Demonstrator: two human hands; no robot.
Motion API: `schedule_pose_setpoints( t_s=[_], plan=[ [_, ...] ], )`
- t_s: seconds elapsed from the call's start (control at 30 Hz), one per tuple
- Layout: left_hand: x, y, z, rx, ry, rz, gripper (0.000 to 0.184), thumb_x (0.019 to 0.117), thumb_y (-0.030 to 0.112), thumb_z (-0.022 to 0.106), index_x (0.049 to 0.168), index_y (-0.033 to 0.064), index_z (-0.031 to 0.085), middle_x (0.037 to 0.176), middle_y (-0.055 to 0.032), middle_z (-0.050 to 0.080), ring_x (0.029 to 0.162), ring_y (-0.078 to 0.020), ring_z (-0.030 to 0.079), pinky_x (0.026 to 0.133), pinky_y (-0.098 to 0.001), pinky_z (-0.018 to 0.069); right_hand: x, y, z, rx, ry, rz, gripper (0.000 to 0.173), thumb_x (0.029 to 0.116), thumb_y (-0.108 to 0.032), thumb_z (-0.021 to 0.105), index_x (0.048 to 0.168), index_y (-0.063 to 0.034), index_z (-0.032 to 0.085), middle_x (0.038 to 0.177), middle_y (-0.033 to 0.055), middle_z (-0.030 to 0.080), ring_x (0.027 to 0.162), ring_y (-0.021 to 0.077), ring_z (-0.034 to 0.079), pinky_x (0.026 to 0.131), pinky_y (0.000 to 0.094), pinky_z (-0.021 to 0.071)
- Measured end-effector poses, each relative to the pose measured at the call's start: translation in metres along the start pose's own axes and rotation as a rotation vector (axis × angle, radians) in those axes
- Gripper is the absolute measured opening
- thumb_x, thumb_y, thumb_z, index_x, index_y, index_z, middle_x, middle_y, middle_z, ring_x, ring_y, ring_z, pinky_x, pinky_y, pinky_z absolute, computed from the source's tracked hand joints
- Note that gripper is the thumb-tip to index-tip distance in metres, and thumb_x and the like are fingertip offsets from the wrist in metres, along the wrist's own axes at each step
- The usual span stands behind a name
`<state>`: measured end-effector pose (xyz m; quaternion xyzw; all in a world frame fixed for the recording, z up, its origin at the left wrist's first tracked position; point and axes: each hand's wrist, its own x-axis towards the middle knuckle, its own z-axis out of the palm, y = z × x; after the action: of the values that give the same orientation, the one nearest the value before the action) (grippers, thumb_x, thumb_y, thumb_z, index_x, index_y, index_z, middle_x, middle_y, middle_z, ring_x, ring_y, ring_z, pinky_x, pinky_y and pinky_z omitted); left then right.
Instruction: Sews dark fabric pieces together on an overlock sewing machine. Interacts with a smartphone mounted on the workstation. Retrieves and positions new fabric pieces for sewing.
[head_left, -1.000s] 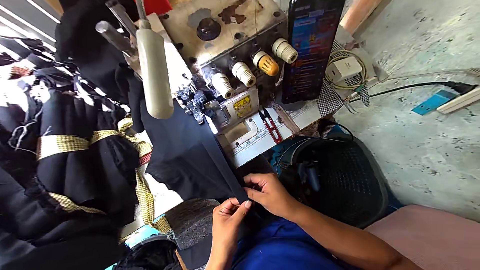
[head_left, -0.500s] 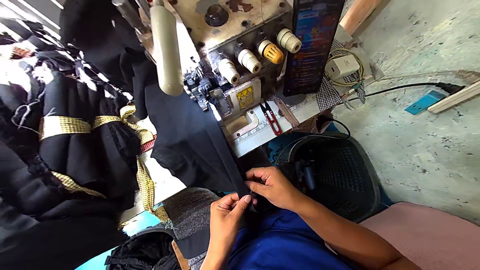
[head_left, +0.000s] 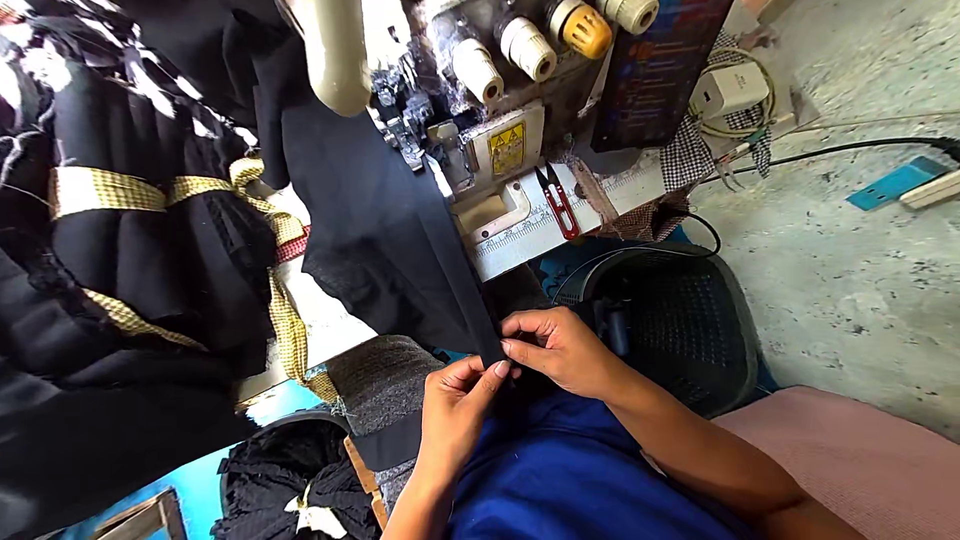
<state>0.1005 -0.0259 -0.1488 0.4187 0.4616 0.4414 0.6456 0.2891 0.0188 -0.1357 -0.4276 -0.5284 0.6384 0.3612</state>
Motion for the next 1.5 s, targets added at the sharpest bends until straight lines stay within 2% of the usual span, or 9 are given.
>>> schedule_pose_setpoints(
  t_s=[0.43,0.6,0.67,0.73,0.8,0.9,1.03,1.2,1.5],
  plan=[
    [-0.002,0.006,0.003,0.005,-0.047,0.034,0.014,0.0984,0.008,0.067,0.093,-0.0006,0.076,0.086,-0.0074,0.077,0.078,-0.0126,0.074,0.076,-0.0292,0.0625,-0.001,-0.004,-0.006,-0.079,-0.043,-0.071,0.019,0.1007,-0.01,0.058,0.099,0.0004,0.074,0.097,0.0039,0.073,0.087,0.0016,0.067,0.079,0.0186,0.057],
    [0.003,0.001,0.004,0.077,0.006,0.038,0.016,0.0942,0.01,0.072,0.08,0.0039,0.074,0.071,0.0014,0.07,0.063,-0.0016,0.064,0.062,-0.0197,0.0547,-0.002,-0.008,-0.005,-0.104,-0.055,-0.169,0.025,0.1029,-0.017,0.056,0.094,0.001,0.072,0.096,0.0057,0.07,0.083,0.0031,0.066,0.074,0.0192,0.0564],
    [0.003,0.004,0.002,0.165,-0.009,0.06,0.017,0.093,0.011,0.073,0.078,0.0045,0.074,0.068,0.0037,0.069,0.061,0.0012,0.061,0.059,-0.0174,0.0528,-0.003,-0.009,0.0,-0.146,0.021,-0.208,0.028,0.101,-0.024,0.065,0.088,-0.0006,0.073,0.091,0.0054,0.072,0.086,0.0049,0.067,0.077,0.0214,0.0565],
    [0.005,0.023,-0.008,0.511,-0.08,0.111,0.025,0.0947,0.027,0.073,0.078,0.0088,0.075,0.068,0.0057,0.069,0.062,0.0019,0.062,0.058,-0.0186,0.0528,-0.002,-0.009,0.005,-0.198,0.095,-0.226,0.027,0.0986,-0.024,0.07,0.083,-0.0019,0.074,0.086,0.0044,0.072,0.086,0.0047,0.067,0.076,0.0208,0.0559],
    [0.009,0.061,-0.023,0.891,-0.123,0.213,0.033,0.0965,0.046,0.068,0.09,0.0157,0.08,0.083,0.0063,0.076,0.077,-0.0024,0.072,0.07,-0.0299,0.0606,0.0,-0.008,0.006,-0.205,0.097,-0.237,0.028,0.0993,-0.022,0.069,0.081,-0.0019,0.073,0.084,0.0041,0.072,0.084,0.0042,0.067,0.075,0.0201,0.0549],
    [0.029,0.108,-0.032,0.843,-0.015,0.495,0.03,0.1008,0.037,0.065,0.11,0.0114,0.076,0.11,-0.0008,0.076,0.106,-0.012,0.071,0.092,-0.0355,0.0597,0.001,-0.006,0.005,-0.117,0.065,-0.233,0.027,0.0997,-0.019,0.067,0.081,-0.0001,0.072,0.082,0.0041,0.07,0.082,0.0033,0.065,0.075,0.0195,0.0536],
    [0.081,0.109,-0.029,1.022,0.136,0.669,0.042,0.1048,0.034,0.054,0.132,0.0035,0.065,0.145,-0.0125,0.059,0.143,-0.0265,0.048,0.123,-0.052,0.0319,-0.001,-0.019,0.007,-0.004,0.016,-0.281,0.029,0.0995,-0.016,0.066,0.076,0.0004,0.068,0.076,0.0026,0.065,0.077,0.0015,0.06,0.068,0.0173,0.0489],
    [0.095,0.1,-0.03,1.136,0.294,0.681,0.029,0.1007,0.021,0.063,0.122,0.0041,0.073,0.135,-0.0111,0.067,0.137,-0.0263,0.056,0.121,-0.0503,0.0381,-0.007,-0.02,-0.001,0.031,0.046,-0.304,0.025,0.0989,-0.012,0.066,0.078,0.0017,0.069,0.08,0.0043,0.067,0.081,0.0029,0.063,0.071,0.0172,0.0512],
    [0.119,0.122,-0.05,1.178,0.174,0.627,0.034,0.1016,0.022,0.06,0.128,0.004,0.07,0.142,-0.0096,0.064,0.141,-0.0244,0.052,0.123,-0.0492,0.0359,0.026,-0.014,-0.004,-0.02,0.109,-0.276,0.02,0.0992,-0.012,0.065,0.086,0.0018,0.073,0.087,0.0051,0.071,0.086,0.0044,0.066,0.076,0.019,0.055]
  ],
)
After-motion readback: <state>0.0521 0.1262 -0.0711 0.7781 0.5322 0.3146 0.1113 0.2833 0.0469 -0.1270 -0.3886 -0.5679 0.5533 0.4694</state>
